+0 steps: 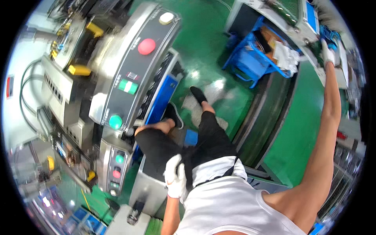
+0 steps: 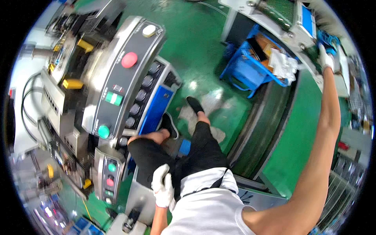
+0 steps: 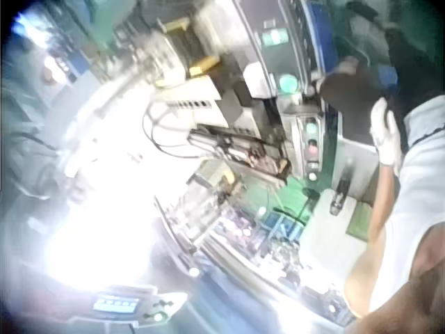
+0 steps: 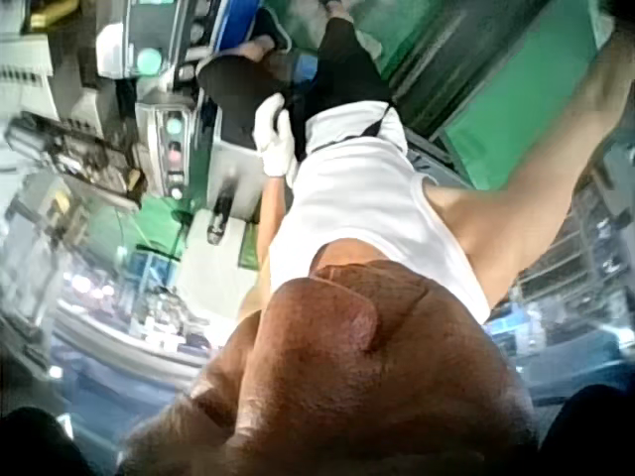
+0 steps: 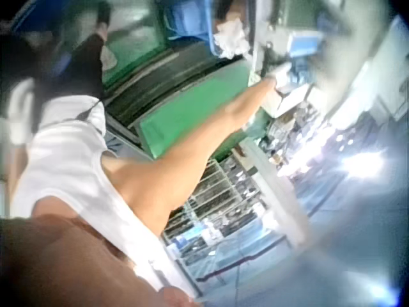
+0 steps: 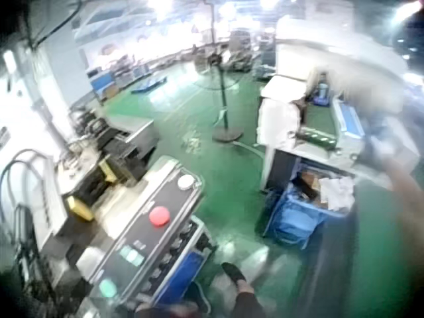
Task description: The person uses a large industrial machine to press and shape the toe and heel sections of blue athletic shoes, alternating between placing a shoe on the mold, operating the press, and then placing the shoes onto a conveyor belt.
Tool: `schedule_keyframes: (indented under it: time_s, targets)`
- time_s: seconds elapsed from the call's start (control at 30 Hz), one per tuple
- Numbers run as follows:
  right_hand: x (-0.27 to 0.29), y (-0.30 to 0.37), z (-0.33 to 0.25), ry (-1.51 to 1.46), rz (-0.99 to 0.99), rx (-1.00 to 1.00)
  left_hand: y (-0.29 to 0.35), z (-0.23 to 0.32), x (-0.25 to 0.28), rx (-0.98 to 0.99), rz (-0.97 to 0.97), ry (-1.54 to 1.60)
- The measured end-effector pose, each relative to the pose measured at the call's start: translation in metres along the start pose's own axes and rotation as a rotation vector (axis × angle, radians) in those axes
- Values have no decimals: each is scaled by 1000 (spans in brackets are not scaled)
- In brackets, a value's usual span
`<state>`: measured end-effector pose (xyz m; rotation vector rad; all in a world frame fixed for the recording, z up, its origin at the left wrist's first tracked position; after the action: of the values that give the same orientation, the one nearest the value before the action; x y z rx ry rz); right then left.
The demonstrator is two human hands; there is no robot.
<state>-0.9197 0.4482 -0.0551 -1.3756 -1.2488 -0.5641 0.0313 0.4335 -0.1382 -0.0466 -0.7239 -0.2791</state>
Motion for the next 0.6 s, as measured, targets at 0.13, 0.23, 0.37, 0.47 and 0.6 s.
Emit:
schedule_keyframes:
  time_s: [0.13, 0.23, 0.37, 0.47, 0.6]
  targets:
    - [-67, 224, -59, -782, -5, -56, 1, 1, 6, 84, 119, -6]
    - [-104, 391, -49, -996, -366, -101, 12, -39, 11, 46, 256, 17]
    - [-98, 620, -132, -918, -1020, -65, 83, -98, 38, 305, 465, -42]
    - [-78, 690, -196, -672, -1284, 293, 175, -158, 44, 501, 683, -173]
    - [-97, 715, -230, -645, -1328, 731, 329, -220, 19, 1115, 859, -160]
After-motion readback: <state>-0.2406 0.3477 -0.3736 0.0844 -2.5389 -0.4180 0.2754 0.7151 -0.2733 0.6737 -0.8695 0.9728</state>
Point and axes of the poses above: each hand's wrist, its own y-axis away from the middle knuckle, its own x-axis out of the back of the hand, z = x × y, the point moved 1 cm from there along -y, towards the middle knuckle, and after that the axes turned 7 degrees about z, right-handed, at the moved point
